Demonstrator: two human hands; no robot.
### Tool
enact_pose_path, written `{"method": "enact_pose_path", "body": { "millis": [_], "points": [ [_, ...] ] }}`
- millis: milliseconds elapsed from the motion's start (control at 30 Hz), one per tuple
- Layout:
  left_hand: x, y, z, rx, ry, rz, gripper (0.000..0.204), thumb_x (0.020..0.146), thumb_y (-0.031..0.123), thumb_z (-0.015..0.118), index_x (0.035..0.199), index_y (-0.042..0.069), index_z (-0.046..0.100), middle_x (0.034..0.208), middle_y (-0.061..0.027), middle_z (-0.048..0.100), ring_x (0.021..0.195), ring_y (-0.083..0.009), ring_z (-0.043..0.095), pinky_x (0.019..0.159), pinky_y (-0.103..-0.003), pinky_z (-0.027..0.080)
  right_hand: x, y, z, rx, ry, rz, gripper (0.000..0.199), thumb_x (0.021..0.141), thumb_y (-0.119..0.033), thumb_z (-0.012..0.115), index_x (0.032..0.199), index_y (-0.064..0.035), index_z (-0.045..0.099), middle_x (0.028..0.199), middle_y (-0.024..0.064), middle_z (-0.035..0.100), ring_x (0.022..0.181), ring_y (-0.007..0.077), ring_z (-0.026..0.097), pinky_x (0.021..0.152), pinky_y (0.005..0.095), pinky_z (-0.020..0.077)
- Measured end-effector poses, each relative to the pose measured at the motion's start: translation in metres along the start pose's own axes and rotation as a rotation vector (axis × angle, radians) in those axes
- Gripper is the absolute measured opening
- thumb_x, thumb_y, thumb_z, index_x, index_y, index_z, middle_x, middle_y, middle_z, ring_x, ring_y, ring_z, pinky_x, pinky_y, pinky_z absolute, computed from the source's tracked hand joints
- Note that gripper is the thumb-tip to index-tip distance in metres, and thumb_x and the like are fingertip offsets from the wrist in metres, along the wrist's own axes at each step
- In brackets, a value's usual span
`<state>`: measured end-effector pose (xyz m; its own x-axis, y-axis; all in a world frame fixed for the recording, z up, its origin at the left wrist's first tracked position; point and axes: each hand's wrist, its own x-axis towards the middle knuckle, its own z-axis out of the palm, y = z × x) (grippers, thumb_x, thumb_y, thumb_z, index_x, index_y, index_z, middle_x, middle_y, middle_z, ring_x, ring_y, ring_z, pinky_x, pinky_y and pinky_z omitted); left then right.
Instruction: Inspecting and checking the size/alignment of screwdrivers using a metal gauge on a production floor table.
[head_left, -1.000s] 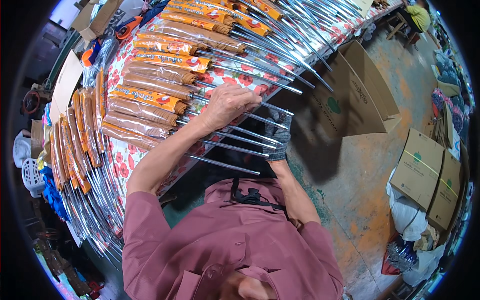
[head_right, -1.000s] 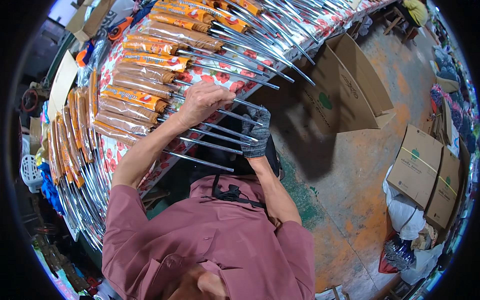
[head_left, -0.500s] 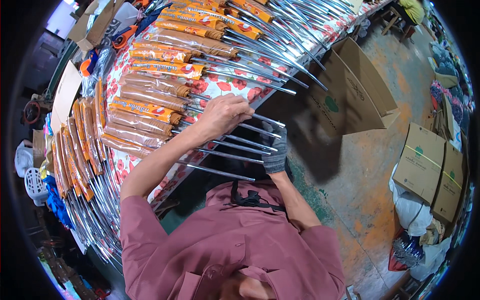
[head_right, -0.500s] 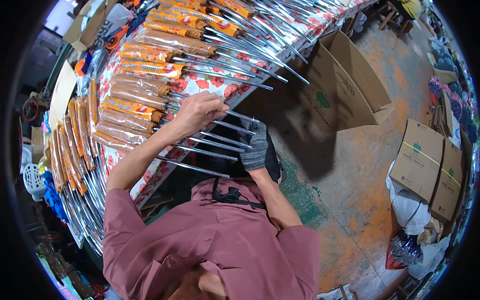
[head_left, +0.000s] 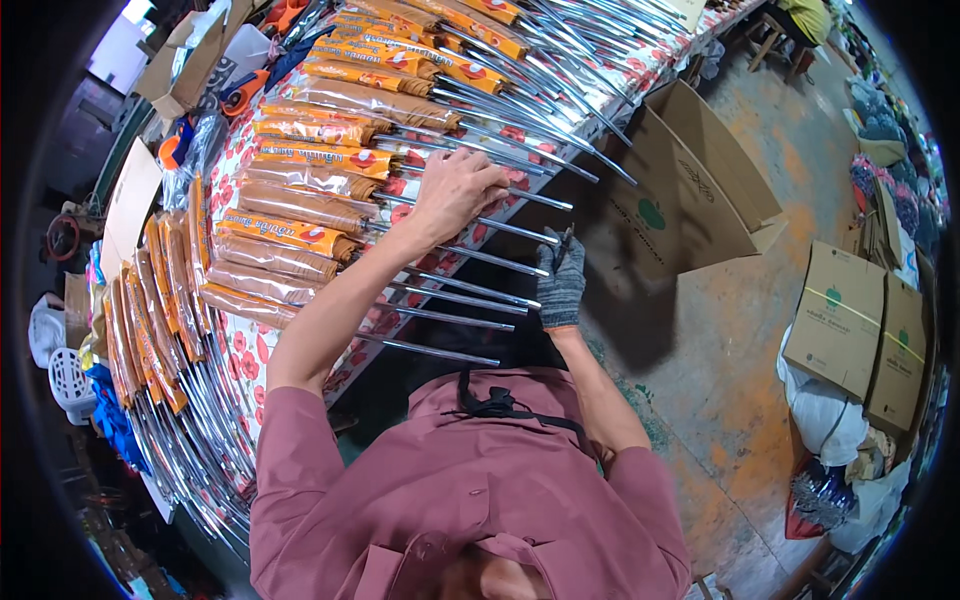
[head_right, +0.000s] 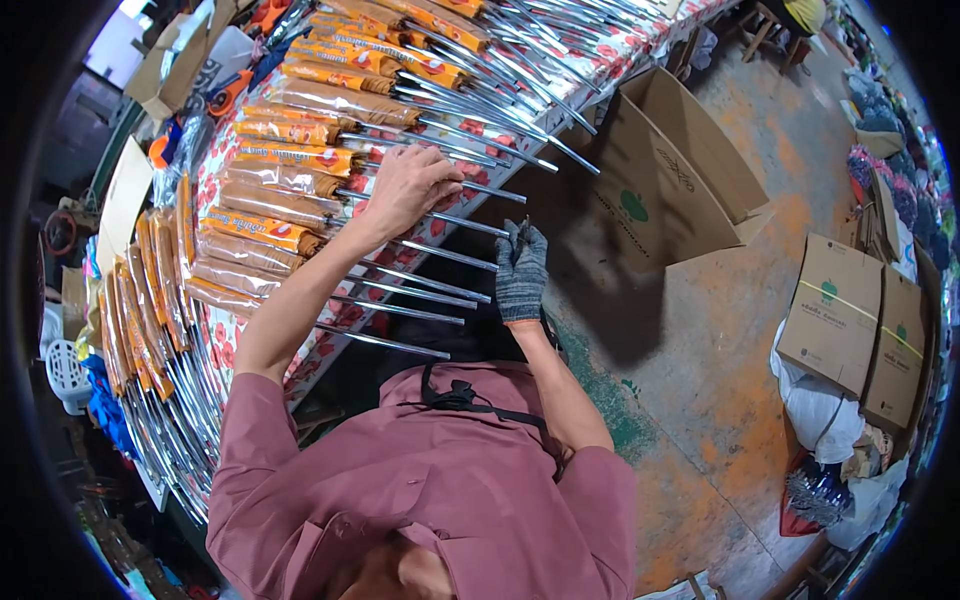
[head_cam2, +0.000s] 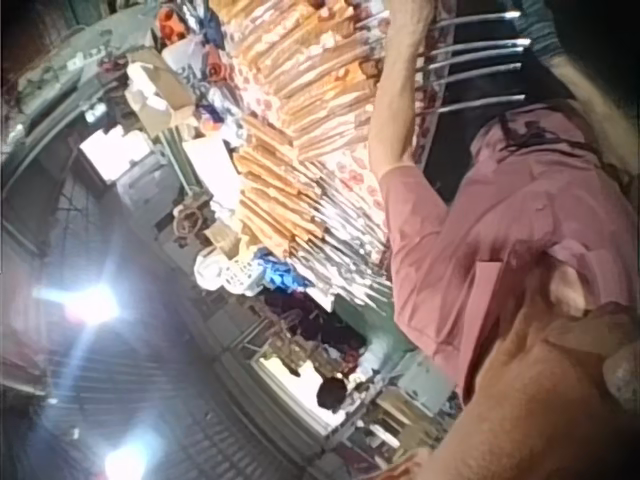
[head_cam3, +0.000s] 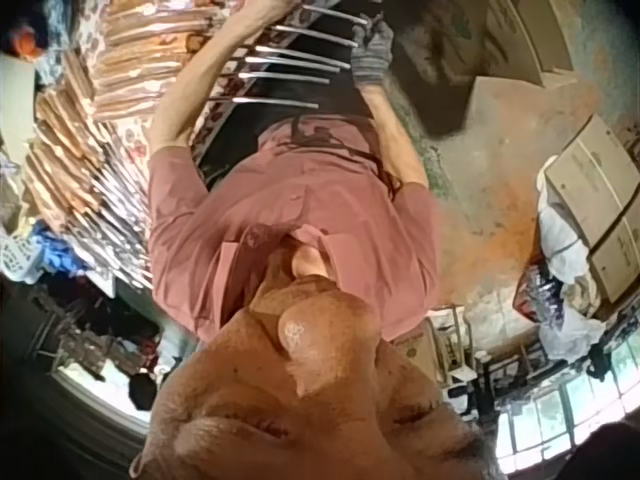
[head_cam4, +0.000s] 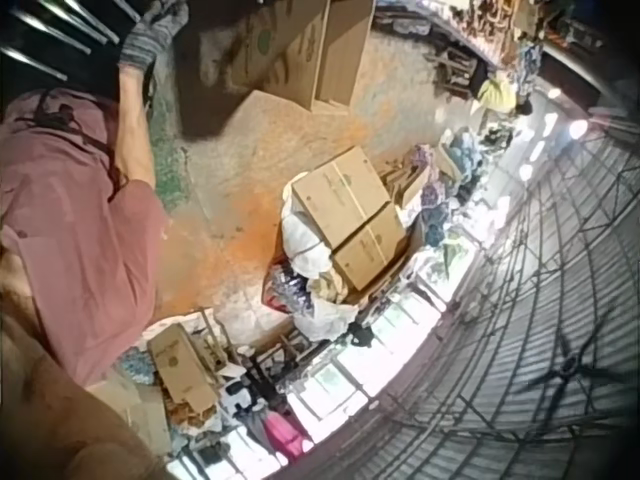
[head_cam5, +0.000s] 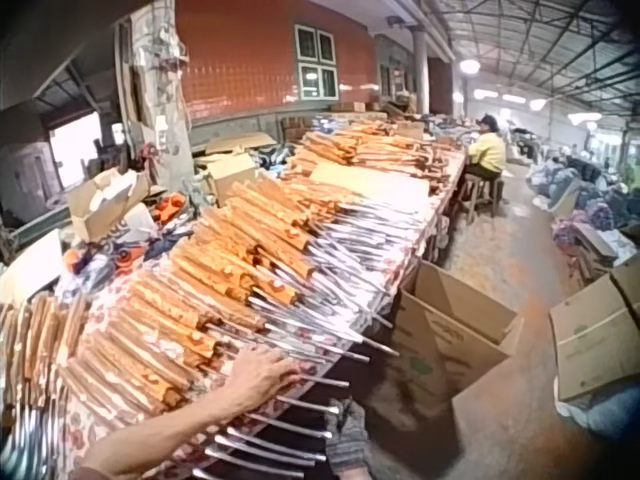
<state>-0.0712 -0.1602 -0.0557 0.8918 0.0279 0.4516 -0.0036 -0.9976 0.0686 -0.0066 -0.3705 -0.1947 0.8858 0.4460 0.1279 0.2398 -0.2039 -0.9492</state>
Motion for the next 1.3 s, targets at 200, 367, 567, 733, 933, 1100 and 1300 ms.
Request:
{"method": "enact_pose_path", "body": {
  "millis": [200,367,567,733,933,1100,1300],
  "points": [
    [-0.013,0.005,-0.003,-0.219,-0.041,-0.083,0.016,0.092,0.028,0.072,0.099,0.014,0.071,0.090,-0.0036,0.064,0.086,-0.0275,0.064,0.071,-0.041,0.049,0.000,0.000,0.013,-0.004,0.048,-0.126,0.038,0.101,-0.013,0.064,0.136,-0.0029,0.056,0.129,0.0136,0.069,0.115,0.0286,0.067,0.098,0.0375,0.0511],
    [-0.014,0.006,-0.005,-0.212,-0.031,-0.052,0.015,0.091,0.026,0.074,0.100,0.014,0.072,0.090,-0.0037,0.064,0.085,-0.0268,0.064,0.069,-0.041,0.050,0.006,0.007,0.028,0.300,-0.002,-0.080,0.043,0.099,-0.003,0.063,0.140,-0.0052,0.048,0.131,0.0093,0.061,0.118,0.0199,0.062,0.102,0.0330,0.0512],
    [-0.013,0.007,-0.008,-0.207,-0.051,-0.058,0.014,0.092,0.026,0.073,0.100,0.015,0.072,0.090,-0.0038,0.064,0.085,-0.0270,0.065,0.069,-0.041,0.050,0.007,0.009,0.040,0.686,-0.018,0.042,0.044,0.100,0.003,0.058,0.141,-0.0080,0.047,0.133,0.0068,0.056,0.122,0.0153,0.058,0.103,0.0301,0.0516],
    [-0.013,0.009,-0.010,-0.204,-0.073,-0.076,0.013,0.093,0.025,0.072,0.100,0.015,0.072,0.090,-0.0037,0.064,0.085,-0.0269,0.065,0.069,-0.041,0.049,0.006,0.003,0.027,0.356,-0.038,-0.070,0.039,0.105,-0.005,0.053,0.143,-0.0097,0.045,0.134,0.0067,0.056,0.124,0.0162,0.058,0.102,0.0300,0.0515],
    [-0.012,0.010,-0.010,-0.207,-0.071,-0.074,0.012,0.093,0.026,0.071,0.099,0.016,0.072,0.089,-0.0036,0.064,0.084,-0.0268,0.065,0.068,-0.040,0.049,0.010,-0.005,0.038,1.184,-0.036,0.224,0.036,0.109,-0.013,0.048,0.144,-0.0105,0.043,0.140,0.0081,0.055,0.128,0.0180,0.056,0.106,0.0315,0.0484],
    [-0.013,0.010,-0.010,-0.212,-0.056,-0.068,0.011,0.093,0.026,0.071,0.099,0.017,0.073,0.088,-0.0029,0.064,0.083,-0.0266,0.065,0.067,-0.040,0.048,0.010,-0.004,0.036,1.293,-0.002,0.473,0.037,0.109,-0.013,0.046,0.145,-0.0100,0.042,0.143,0.0087,0.054,0.132,0.0185,0.054,0.107,0.0304,0.0468],
    [-0.014,0.010,-0.010,-0.208,-0.059,-0.058,0.010,0.093,0.026,0.072,0.097,0.017,0.073,0.086,-0.0024,0.063,0.083,-0.0261,0.065,0.067,-0.041,0.048,0.001,-0.006,0.039,1.065,-0.076,0.158,0.039,0.109,-0.010,0.046,0.148,-0.0097,0.040,0.145,0.0087,0.051,0.138,0.0193,0.051,0.110,0.0297,0.0457]
  ]
}}
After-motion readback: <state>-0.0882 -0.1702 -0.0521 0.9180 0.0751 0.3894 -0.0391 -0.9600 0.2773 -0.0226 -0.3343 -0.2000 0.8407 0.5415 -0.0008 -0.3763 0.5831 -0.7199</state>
